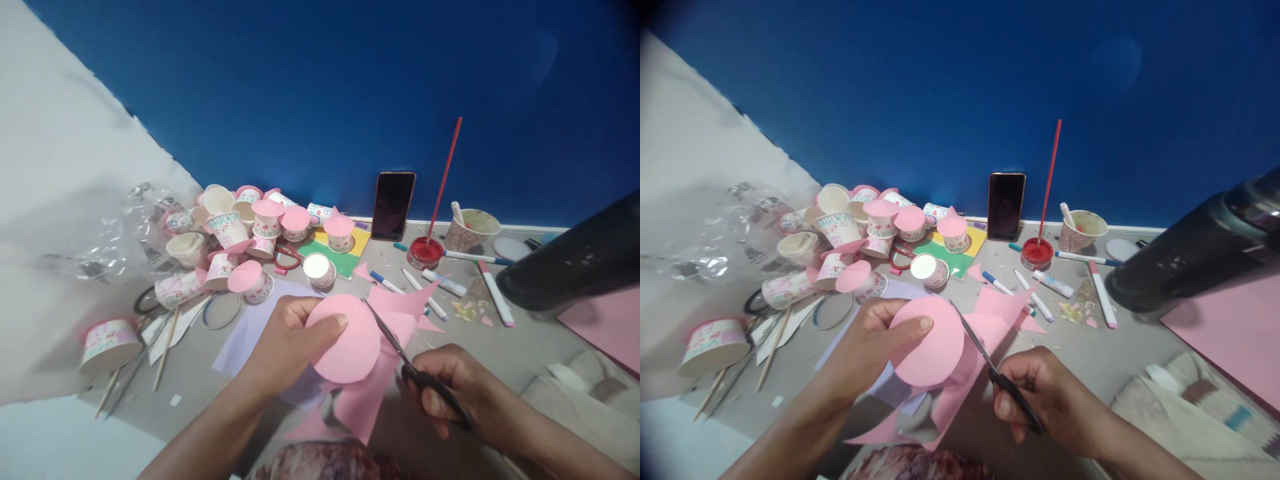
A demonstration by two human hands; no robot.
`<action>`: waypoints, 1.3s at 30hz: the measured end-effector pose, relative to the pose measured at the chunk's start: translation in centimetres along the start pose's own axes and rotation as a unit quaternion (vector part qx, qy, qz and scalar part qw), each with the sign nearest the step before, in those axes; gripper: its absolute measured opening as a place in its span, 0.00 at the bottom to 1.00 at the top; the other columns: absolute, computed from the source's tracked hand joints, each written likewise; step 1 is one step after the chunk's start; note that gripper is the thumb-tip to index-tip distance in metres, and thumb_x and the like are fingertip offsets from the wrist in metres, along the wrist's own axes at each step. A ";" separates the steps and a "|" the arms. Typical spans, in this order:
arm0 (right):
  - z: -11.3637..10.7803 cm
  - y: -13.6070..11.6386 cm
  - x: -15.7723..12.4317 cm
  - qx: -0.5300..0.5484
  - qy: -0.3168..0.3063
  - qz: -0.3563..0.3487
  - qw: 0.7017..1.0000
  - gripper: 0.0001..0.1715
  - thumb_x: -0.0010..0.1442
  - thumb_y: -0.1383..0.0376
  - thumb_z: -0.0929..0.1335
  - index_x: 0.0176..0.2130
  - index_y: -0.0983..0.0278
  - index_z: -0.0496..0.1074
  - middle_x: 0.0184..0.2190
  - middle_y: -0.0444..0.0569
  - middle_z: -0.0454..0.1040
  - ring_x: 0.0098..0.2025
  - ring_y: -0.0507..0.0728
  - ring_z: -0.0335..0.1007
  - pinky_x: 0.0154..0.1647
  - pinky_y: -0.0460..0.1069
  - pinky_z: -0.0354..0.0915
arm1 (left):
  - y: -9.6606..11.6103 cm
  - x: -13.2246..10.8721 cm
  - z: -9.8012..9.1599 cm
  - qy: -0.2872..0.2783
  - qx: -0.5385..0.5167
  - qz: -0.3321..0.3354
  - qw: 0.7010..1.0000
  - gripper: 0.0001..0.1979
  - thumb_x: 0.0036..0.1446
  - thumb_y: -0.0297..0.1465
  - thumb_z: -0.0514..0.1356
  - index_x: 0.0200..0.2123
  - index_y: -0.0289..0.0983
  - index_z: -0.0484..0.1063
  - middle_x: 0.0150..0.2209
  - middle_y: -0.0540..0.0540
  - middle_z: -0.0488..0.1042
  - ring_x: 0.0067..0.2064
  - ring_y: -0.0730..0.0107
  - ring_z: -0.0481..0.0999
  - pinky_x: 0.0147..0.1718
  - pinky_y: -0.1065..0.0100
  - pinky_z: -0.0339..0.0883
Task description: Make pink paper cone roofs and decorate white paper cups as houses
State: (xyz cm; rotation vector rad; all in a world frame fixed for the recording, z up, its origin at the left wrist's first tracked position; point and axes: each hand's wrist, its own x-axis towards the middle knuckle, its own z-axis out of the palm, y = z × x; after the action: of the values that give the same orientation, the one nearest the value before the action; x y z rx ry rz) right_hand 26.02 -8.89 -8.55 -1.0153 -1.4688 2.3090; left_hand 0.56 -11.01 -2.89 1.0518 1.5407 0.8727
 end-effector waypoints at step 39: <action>-2.8 -2.2 -0.4 -0.023 0.262 -0.145 0.954 0.32 0.42 0.51 0.81 0.43 0.64 0.76 0.31 0.46 0.75 0.29 0.54 0.67 0.29 0.47 0.66 | -0.3 2.5 5.8 -0.052 -0.049 0.045 0.996 0.13 0.51 0.32 0.69 0.42 0.37 0.79 0.36 0.46 0.80 0.35 0.66 0.76 0.34 0.70 0.71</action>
State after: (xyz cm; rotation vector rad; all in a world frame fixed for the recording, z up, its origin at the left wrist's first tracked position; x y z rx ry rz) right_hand 27.79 -6.03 -7.25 -1.2102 -1.3411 1.6421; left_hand 5.96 -8.75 -5.24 1.0856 1.3589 0.9322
